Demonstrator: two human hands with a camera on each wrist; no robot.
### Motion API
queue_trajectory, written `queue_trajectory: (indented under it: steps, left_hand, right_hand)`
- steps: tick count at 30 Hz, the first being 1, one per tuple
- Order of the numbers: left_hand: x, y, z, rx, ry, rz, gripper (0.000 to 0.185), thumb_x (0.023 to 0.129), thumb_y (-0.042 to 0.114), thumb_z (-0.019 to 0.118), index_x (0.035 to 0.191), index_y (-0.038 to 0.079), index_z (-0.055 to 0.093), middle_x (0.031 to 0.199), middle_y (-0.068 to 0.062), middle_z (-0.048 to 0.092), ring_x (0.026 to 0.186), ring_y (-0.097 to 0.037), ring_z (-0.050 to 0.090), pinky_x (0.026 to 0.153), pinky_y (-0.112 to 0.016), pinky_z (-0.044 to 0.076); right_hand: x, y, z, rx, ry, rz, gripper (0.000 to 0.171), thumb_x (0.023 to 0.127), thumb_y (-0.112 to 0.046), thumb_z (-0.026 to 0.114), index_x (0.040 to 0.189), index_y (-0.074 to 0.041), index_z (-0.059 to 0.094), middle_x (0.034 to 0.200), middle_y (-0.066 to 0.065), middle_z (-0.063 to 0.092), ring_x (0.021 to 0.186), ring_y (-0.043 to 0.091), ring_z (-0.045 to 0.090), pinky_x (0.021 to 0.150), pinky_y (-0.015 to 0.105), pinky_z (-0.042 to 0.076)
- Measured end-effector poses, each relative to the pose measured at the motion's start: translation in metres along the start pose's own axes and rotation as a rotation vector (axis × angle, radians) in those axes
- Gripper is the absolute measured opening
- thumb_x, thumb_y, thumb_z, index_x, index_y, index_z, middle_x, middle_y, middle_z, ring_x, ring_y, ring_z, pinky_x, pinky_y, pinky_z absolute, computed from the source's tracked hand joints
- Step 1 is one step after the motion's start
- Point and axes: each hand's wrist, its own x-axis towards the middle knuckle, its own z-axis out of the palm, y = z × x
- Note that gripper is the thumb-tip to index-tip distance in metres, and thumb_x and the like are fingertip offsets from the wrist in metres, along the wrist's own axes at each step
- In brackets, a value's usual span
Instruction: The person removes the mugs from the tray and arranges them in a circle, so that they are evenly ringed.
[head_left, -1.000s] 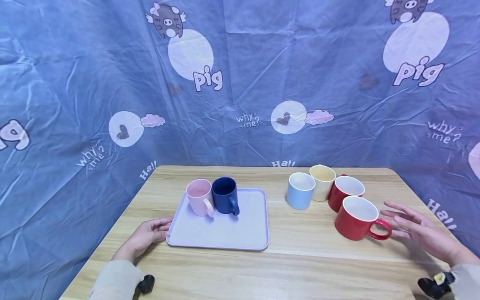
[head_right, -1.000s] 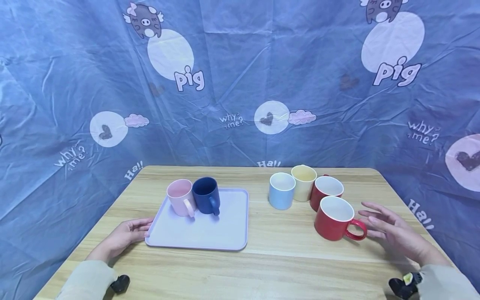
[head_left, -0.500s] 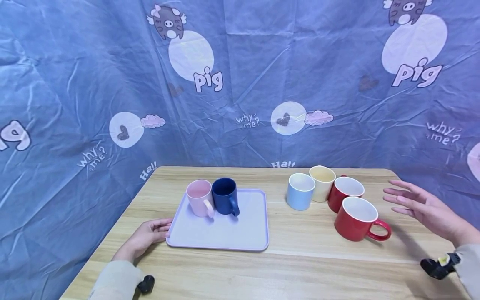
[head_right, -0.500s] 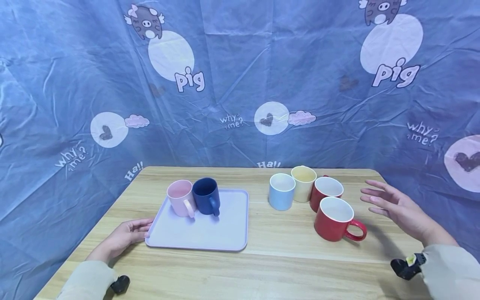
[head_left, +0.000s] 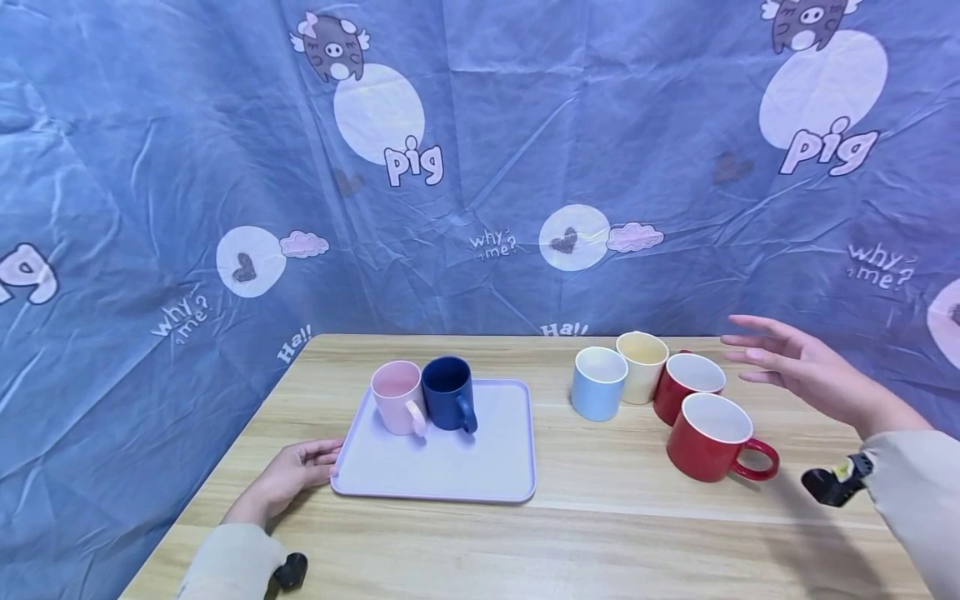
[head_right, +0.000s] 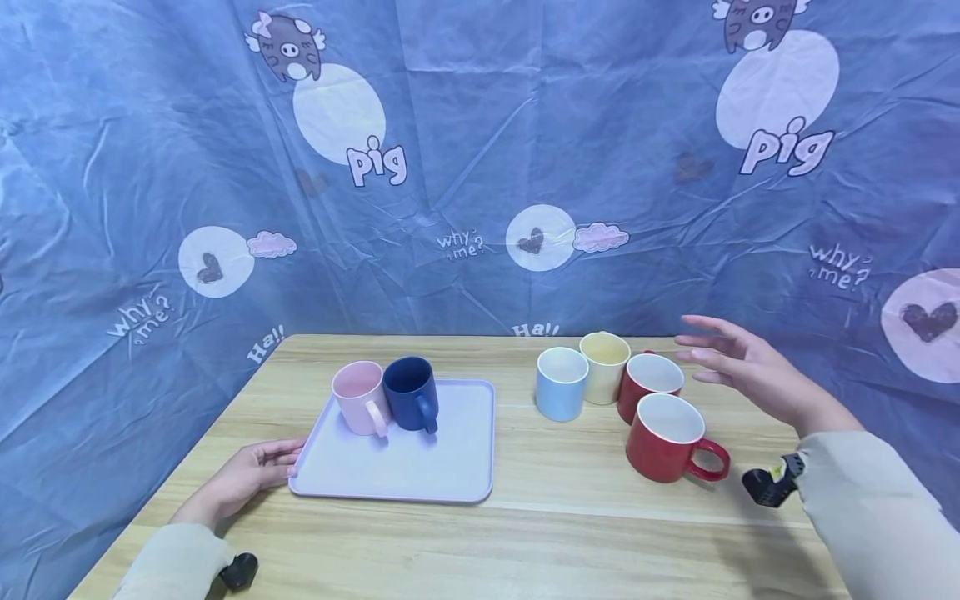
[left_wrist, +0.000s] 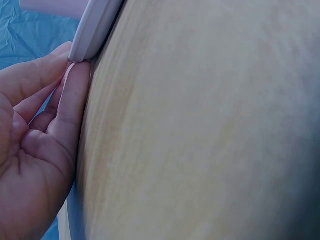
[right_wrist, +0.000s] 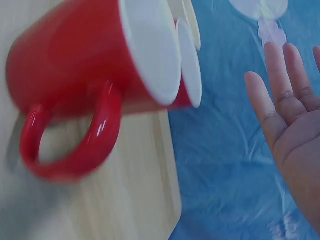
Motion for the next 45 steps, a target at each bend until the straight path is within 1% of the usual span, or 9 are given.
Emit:
queue_trajectory:
  steps: [7,15,19,22,26,33,39,42,45]
  left_hand:
    - [0.0,0.0,0.001,0.003,0.002,-0.015,0.06,0.085,-0.004,0.066,0.134,-0.02,0.036,0.127,-0.031,0.052,0.102,-0.008,0.06,0.088,-0.024,0.051]
    - [0.0,0.001,0.001,0.008,0.01,-0.023,0.06,0.085,-0.002,0.067,0.134,-0.02,0.036,0.128,-0.031,0.051,0.103,-0.008,0.06,0.087,-0.024,0.051]
    - [-0.001,0.002,0.001,0.005,0.012,-0.019,0.059,0.085,-0.003,0.067,0.133,-0.02,0.037,0.128,-0.031,0.052,0.102,-0.008,0.06,0.087,-0.024,0.051]
    - [-0.001,0.002,0.001,0.0,0.015,-0.017,0.059,0.085,-0.003,0.067,0.133,-0.021,0.037,0.127,-0.031,0.052,0.102,-0.007,0.06,0.087,-0.023,0.051]
    - [-0.001,0.003,0.001,-0.002,0.014,-0.011,0.059,0.084,-0.004,0.067,0.132,-0.021,0.037,0.127,-0.032,0.052,0.101,-0.007,0.06,0.087,-0.023,0.051]
    - [-0.002,0.003,0.001,0.01,0.022,-0.015,0.059,0.084,-0.004,0.067,0.132,-0.021,0.038,0.127,-0.031,0.052,0.103,-0.009,0.06,0.087,-0.023,0.051]
    - [-0.002,0.003,0.001,0.014,0.026,-0.023,0.058,0.084,-0.004,0.067,0.133,-0.02,0.038,0.128,-0.031,0.051,0.105,-0.012,0.06,0.088,-0.024,0.051]
    - [-0.002,0.003,0.001,0.018,0.026,-0.023,0.058,0.085,-0.004,0.066,0.133,-0.019,0.038,0.128,-0.031,0.052,0.104,-0.012,0.06,0.087,-0.024,0.051]
    - [-0.001,0.003,0.001,0.02,0.026,-0.023,0.058,0.085,-0.004,0.066,0.133,-0.019,0.038,0.128,-0.031,0.052,0.105,-0.012,0.06,0.087,-0.024,0.051]
  right_hand:
    - [0.032,-0.004,0.022,-0.038,0.0,0.056,0.052,0.097,0.009,0.037,0.143,-0.015,0.039,0.128,-0.002,0.058,0.111,0.013,0.059,0.088,0.029,0.051]
    - [0.065,0.001,0.053,-0.19,0.005,0.154,0.049,0.099,-0.003,0.045,0.145,-0.017,0.035,0.126,-0.005,0.057,0.11,0.013,0.059,0.087,0.032,0.053]
    - [0.08,0.007,0.071,-0.189,-0.012,0.17,0.048,0.099,-0.006,0.049,0.144,-0.012,0.035,0.127,0.002,0.056,0.109,0.016,0.06,0.087,0.034,0.053]
    - [0.091,0.01,0.084,-0.2,-0.021,0.198,0.051,0.097,-0.008,0.054,0.144,-0.008,0.034,0.13,0.012,0.053,0.11,0.02,0.06,0.088,0.038,0.053]
    - [0.104,0.017,0.101,-0.224,-0.032,0.227,0.057,0.093,-0.01,0.06,0.144,-0.005,0.034,0.133,0.024,0.049,0.114,0.031,0.056,0.089,0.043,0.052]
    - [0.123,0.036,0.13,-0.16,-0.067,0.257,0.057,0.094,-0.012,0.059,0.144,0.0,0.033,0.131,0.027,0.048,0.114,0.039,0.053,0.092,0.056,0.046]
    - [0.133,0.055,0.155,-0.136,-0.117,0.26,0.059,0.093,-0.015,0.062,0.143,-0.001,0.036,0.129,0.026,0.05,0.111,0.035,0.056,0.09,0.052,0.049]
    - [0.136,0.066,0.168,-0.096,-0.142,0.269,0.059,0.093,-0.015,0.062,0.143,0.001,0.035,0.129,0.028,0.049,0.112,0.036,0.055,0.091,0.055,0.048]
    - [0.138,0.075,0.181,-0.064,-0.157,0.285,0.06,0.093,-0.015,0.061,0.143,0.002,0.034,0.129,0.026,0.05,0.11,0.032,0.056,0.092,0.057,0.045]
